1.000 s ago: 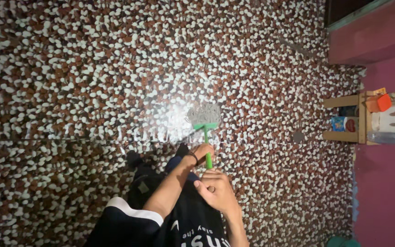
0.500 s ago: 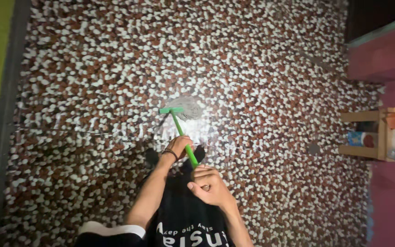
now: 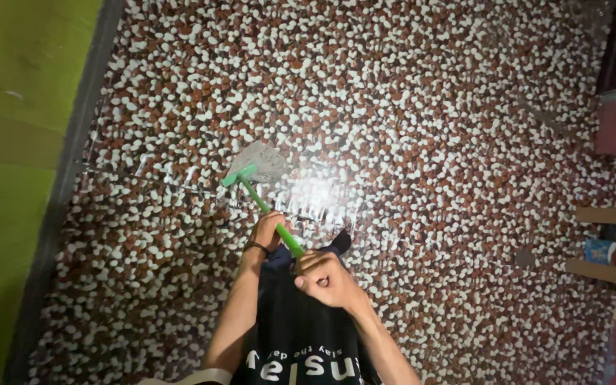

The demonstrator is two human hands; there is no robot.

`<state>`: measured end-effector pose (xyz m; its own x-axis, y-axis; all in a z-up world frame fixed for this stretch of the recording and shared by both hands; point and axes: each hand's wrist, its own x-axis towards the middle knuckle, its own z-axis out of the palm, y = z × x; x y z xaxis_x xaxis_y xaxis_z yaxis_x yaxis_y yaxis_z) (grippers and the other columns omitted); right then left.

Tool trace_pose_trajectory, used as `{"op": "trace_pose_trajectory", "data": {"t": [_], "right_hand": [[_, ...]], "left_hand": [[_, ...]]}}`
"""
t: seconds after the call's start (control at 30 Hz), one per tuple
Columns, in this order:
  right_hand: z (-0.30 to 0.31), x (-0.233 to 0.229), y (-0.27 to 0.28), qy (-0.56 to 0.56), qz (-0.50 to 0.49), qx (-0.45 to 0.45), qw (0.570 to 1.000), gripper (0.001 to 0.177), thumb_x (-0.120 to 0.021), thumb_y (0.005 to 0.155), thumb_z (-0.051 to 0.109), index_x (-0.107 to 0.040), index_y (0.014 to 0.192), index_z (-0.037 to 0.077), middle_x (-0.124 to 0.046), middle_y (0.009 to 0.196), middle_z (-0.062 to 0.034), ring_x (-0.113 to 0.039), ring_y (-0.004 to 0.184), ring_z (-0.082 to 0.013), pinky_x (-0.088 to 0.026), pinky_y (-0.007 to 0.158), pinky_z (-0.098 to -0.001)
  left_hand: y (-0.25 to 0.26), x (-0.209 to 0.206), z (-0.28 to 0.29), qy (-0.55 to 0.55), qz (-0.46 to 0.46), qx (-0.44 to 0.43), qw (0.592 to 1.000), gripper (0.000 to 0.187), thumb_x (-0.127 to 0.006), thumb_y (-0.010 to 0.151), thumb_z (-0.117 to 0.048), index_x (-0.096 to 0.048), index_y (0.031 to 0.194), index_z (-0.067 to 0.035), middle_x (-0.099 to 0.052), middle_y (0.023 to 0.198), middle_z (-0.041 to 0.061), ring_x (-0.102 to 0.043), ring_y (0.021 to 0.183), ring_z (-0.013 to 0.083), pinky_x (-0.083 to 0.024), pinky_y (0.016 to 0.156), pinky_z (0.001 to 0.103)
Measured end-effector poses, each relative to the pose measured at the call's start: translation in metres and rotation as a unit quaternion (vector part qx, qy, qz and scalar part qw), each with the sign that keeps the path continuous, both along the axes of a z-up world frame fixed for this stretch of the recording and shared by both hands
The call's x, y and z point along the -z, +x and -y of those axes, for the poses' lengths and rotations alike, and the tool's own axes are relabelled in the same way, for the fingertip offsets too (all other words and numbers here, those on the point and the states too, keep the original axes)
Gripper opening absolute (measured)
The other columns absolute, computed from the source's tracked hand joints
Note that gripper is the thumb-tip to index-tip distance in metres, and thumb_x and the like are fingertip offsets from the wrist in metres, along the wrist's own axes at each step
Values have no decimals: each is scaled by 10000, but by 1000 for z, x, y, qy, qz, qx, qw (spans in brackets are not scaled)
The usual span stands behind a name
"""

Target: The person mops the floor using a mop, covering different areas of the tiled surface.

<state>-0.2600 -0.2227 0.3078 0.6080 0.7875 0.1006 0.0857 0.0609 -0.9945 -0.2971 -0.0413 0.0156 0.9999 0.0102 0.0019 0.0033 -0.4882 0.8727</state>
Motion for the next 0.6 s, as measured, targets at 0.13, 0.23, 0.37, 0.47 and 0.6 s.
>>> {"op": "trace_pose_trajectory", "data": {"t": [0.13, 0.23, 0.37, 0.47, 0.6], "right_hand": [[0, 13, -3, 34, -15, 3, 999, 414, -629, 940, 79, -399, 603, 11, -412, 597, -86, -438, 576, -266, -396, 655, -382], [14, 24, -9, 17, -24, 31, 999, 447, -628, 933, 73, -356, 582, 17, -340, 559, -66, -362, 535, -235, -355, 633, -386], [36, 26, -17, 8, -15, 78, 997, 483, -623, 945, 168, -323, 599, 14, -301, 577, -64, -311, 555, -227, -300, 633, -391], [54, 19, -20, 28, -3, 103, 994, 492, -616, 941, 220, -326, 597, 21, -306, 581, -63, -316, 560, -230, -301, 642, -396], [82, 11, -34, 53, 17, 170, 984, 499, -625, 918, 213, -306, 583, 25, -294, 573, -59, -303, 568, -238, -280, 650, -397]], "left_hand": [[-5, 9, 5, 16, 19, -40, 999, 277, -741, 865, -148, -551, 692, -46, -586, 757, 157, -594, 782, 395, -472, 708, 473], [-4, 12, 19, -69, -25, -69, 995, 276, -749, 837, -168, -540, 705, -47, -576, 749, 146, -597, 736, 358, -476, 674, 446], [2, 14, 37, -39, 3, -47, 998, 288, -779, 836, -177, -531, 761, -50, -578, 756, 148, -563, 751, 372, -461, 696, 464], [10, 16, 60, -40, -2, -39, 998, 337, -790, 853, -181, -504, 726, -56, -565, 724, 154, -553, 728, 371, -454, 708, 464], [6, 13, 103, -59, 14, -34, 998, 278, -753, 838, -137, -505, 730, -79, -589, 742, 140, -565, 762, 358, -449, 721, 451]]}}
